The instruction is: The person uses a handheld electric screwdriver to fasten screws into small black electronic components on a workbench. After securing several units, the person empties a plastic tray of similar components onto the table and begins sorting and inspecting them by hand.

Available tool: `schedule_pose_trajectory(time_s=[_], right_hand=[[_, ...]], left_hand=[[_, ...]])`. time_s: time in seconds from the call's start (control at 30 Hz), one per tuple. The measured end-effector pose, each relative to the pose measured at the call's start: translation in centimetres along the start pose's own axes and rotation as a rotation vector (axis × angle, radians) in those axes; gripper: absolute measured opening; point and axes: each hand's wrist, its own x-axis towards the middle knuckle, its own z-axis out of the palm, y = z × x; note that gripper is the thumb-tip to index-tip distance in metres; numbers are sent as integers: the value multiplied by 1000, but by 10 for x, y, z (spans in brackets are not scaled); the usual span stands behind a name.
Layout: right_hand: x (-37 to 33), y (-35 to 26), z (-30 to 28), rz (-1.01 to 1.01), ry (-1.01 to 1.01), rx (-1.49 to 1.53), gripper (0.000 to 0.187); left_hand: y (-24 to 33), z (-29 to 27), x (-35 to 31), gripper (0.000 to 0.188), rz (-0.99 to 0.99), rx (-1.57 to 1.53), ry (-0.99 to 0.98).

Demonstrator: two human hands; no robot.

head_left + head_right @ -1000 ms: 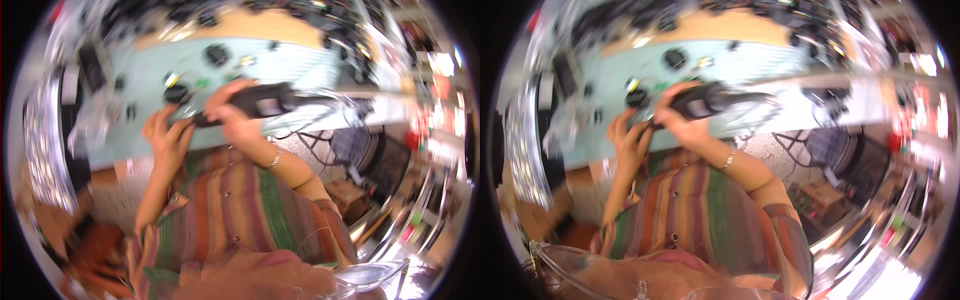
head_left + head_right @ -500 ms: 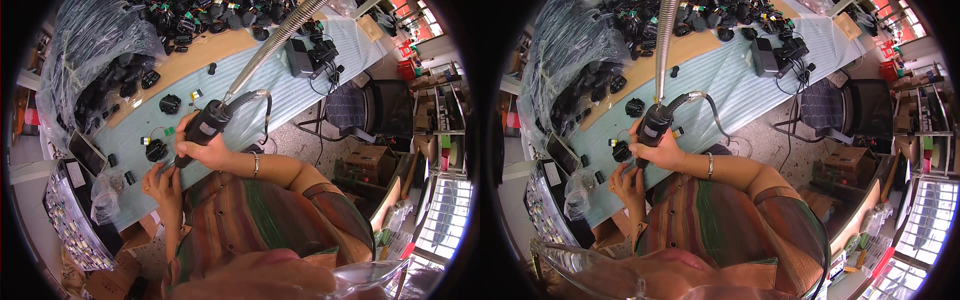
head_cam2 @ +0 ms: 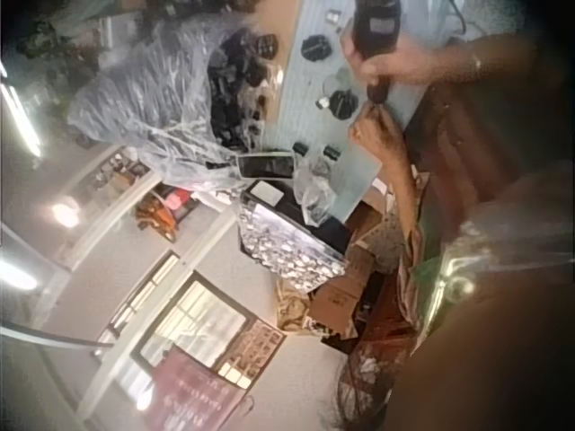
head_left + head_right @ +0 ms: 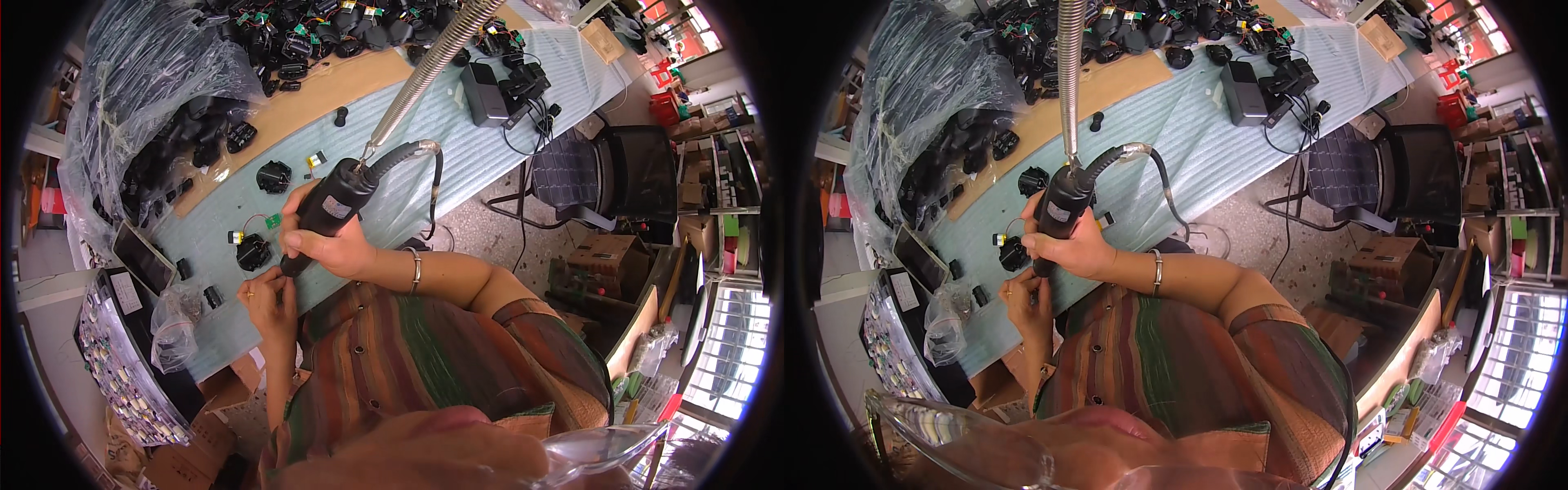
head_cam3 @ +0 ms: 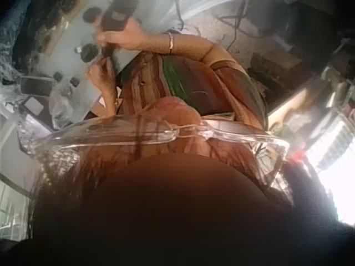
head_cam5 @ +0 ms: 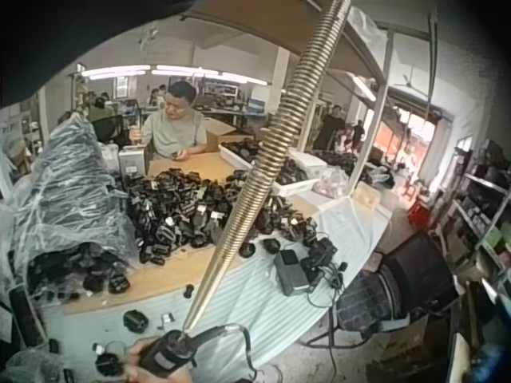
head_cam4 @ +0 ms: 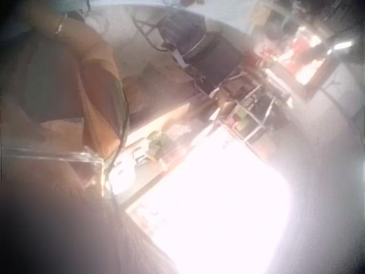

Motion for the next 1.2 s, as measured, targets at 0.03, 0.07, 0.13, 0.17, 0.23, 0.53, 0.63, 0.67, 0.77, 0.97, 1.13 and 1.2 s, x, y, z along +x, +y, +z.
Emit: schedule_pose_trajectory(time_s=[0.03, 0.07, 0.13, 0.17, 0.23, 0.53, 0.63, 0.67, 0.77, 0.97, 1.13, 1.2], right_hand=[[1, 0, -1, -2, 0, 2, 32], [1, -1, -1, -3, 0, 4, 32], [2, -2, -2, -3, 1, 4, 32], [3, -1, -2, -2, 2, 1, 32], [2, -1, -2, 2, -5, -7, 32], [4, -2, -10, -13, 12, -46, 34], [6, -2, -16, -44, 26, -56, 34], [6, -5, -17, -37, 41, -69, 35], [10, -6, -20, -87, 27, -113, 34], [22, -23, -9, -196, -12, -5, 29], [28, -40, -3, -245, -74, 94, 34], [30, -43, -3, -259, -108, 73, 35]], left_hand=[[-1, 1, -1, 22, 1, -4, 0], [-3, 3, -1, 22, 2, -7, 0], [-3, 3, -2, 22, -1, -13, -5], [-3, 3, -1, 22, -5, -14, -9], [-1, 2, 0, 22, 3, -4, -22], [-2, 5, 7, 21, 26, 57, -68], [-4, 8, 7, 21, 15, 53, -68], [-2, 8, 10, 20, 11, 41, -58], [-1, 11, 9, 17, -86, -47, 1], [5, 9, 18, 10, -626, -923, 101], [5, 6, 28, 11, -1000, -1508, 163], [8, 8, 29, 9, -1090, -1631, 153]])
